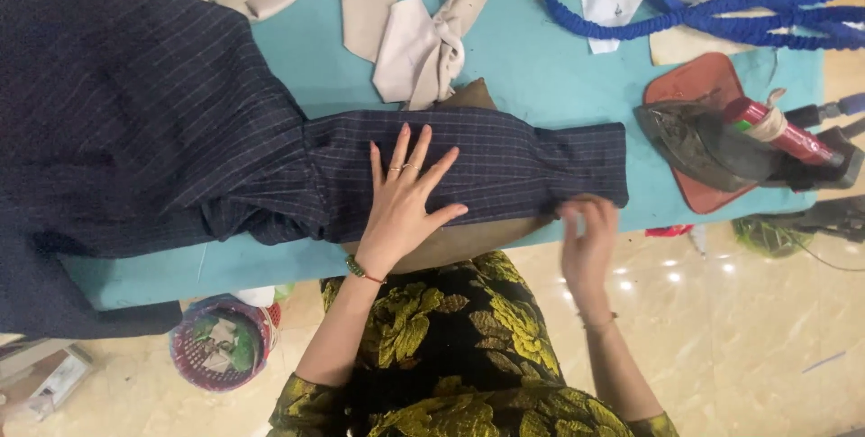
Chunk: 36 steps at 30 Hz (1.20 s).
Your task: A person is using a professional steam iron to press a dark pinstriped jacket on a pressing table.
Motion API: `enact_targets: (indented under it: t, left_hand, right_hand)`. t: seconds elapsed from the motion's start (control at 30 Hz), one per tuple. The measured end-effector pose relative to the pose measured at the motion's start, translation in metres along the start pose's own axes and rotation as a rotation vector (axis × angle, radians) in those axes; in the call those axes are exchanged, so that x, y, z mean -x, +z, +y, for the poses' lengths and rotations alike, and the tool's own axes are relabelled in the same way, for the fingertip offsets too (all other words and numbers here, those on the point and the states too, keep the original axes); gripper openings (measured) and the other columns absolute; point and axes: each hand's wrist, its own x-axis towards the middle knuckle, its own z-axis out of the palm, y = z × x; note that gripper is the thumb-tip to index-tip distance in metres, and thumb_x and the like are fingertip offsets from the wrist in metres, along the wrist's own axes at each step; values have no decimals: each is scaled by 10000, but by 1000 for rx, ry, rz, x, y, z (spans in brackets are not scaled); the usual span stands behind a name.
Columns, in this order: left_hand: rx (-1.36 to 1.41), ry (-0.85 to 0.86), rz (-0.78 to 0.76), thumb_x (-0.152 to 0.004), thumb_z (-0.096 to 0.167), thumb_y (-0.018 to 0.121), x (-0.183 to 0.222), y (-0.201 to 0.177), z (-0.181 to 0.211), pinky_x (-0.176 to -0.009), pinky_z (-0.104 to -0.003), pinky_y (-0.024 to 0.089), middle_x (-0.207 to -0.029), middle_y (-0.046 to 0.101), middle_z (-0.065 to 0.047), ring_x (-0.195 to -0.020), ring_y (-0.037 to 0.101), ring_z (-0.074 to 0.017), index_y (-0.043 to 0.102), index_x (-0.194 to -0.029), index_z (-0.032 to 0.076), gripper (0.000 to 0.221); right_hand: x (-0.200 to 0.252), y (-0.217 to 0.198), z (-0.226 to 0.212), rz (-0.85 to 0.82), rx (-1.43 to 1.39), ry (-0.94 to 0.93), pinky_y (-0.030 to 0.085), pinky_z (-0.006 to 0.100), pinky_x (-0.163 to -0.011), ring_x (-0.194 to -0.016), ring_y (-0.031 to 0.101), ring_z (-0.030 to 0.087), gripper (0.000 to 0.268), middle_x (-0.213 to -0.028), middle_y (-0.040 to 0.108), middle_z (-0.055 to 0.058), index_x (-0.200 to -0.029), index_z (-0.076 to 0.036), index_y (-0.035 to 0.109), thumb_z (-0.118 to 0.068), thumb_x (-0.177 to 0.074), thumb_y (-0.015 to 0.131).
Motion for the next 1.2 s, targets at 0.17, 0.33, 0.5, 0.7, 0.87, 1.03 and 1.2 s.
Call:
enact_targets:
  t: [0.17,0.33,0.5,0.7,0.87,1.03,1.2]
  left_hand:
    - [-24,99,-19,-782,642,771,-6,16,7,-1206,-688,-64,-1706,242,-86,-1587,90,-327,518,-1524,280,864]
    - [-63,81,-39,-716,708,774,-8,16,6,-1234,-644,-77,-1709,245,-45,-1588,121,-298,471,-1551,306,976]
    - [-64,42,-66,-695,724,784,-9,15,6,-1238,-612,-103,-1714,231,-15,-1591,103,-272,444,-1569,316,1023]
    - [51,20,-13,-928,561,677,-9,14,8,-1237,-631,-43,-1685,303,-29,-1579,156,-263,514,-1523,256,688]
    - [-111,7,43,-1053,348,546,-26,47,44,-1235,-640,9,-1709,234,-53,-1586,143,-258,421,-1575,209,554]
    - [-302,-26,-42,-1048,463,472,-13,25,22,-1226,-611,78,-1697,258,-28,-1563,170,-270,381,-1591,272,582]
    - [-367,-235,168,-1056,530,458,35,-8,-18,-1225,-600,123,-1713,211,-140,-1565,166,-372,345,-1636,195,679]
  right_hand:
    - [-8,20,-75,-89,-150,-74,409,386,-991,-1111,563,262,109,-1038,596,22,-1007,-140,705,-132,-925,776]
    - [-11,38,-75,-103,-87,-158,386,352,-907,-1016,520,214,94,-972,536,-23,-948,-160,714,-201,-920,794]
    - [-11,12,-20,-63,-256,19,389,372,-929,-960,540,270,103,-926,554,44,-901,-129,658,-160,-986,706]
    - [-31,-51,13,38,30,6,403,404,-970,-994,579,310,497,-1039,615,87,-821,-112,546,-290,-1204,283]
    - [-42,11,-62,-169,-155,-166,149,504,-1228,-1526,255,339,588,-1579,356,180,-1496,-73,458,-452,-1071,312]
    - [-29,27,-44,-343,228,-469,57,498,-1265,-1569,223,290,807,-1691,302,105,-1615,-146,365,-598,-962,510]
    - [-24,-33,37,-326,107,-293,48,462,-1267,-1578,145,325,651,-1700,252,152,-1577,-96,419,-274,-983,615]
